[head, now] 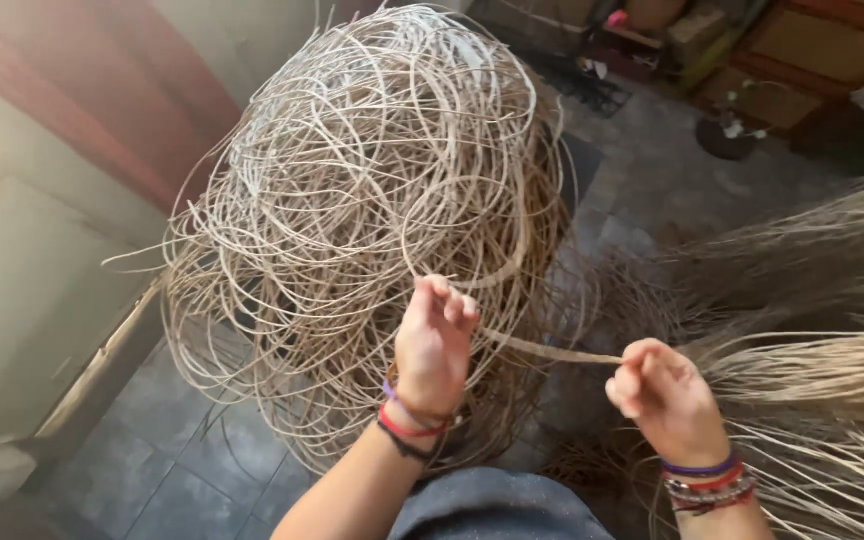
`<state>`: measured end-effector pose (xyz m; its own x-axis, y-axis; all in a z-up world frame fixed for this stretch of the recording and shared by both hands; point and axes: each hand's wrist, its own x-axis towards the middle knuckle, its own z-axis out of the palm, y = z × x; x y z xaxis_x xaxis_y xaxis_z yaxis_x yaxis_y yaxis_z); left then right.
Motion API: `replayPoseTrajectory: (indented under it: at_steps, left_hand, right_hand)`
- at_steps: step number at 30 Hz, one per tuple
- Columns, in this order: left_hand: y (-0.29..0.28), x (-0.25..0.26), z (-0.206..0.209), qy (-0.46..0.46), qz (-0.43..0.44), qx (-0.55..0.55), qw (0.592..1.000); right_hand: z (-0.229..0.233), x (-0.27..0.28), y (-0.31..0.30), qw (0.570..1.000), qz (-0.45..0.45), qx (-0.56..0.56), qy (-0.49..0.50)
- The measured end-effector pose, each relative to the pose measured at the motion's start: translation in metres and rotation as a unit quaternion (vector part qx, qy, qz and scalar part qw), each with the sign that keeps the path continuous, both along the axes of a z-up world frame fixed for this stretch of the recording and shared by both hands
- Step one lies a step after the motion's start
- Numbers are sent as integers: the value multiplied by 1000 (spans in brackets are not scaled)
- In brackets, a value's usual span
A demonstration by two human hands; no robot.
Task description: Weaving and tying natural fiber strands onto a metal frame to create a decorative piece.
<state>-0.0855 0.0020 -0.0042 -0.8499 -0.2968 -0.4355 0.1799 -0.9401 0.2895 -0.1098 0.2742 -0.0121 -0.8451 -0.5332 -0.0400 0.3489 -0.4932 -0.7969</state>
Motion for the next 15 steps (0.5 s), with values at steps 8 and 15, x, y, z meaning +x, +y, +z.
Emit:
replayPoseTrajectory:
  at_steps: [8,15]
  left_hand:
    - [48,56,7,64,-463,-708,530]
    - [58,33,-21,248,-437,-552,665]
  right_hand:
    - [16,-6,-31,990,18,112,-79]
    - [34,11,-3,955,180,223,80]
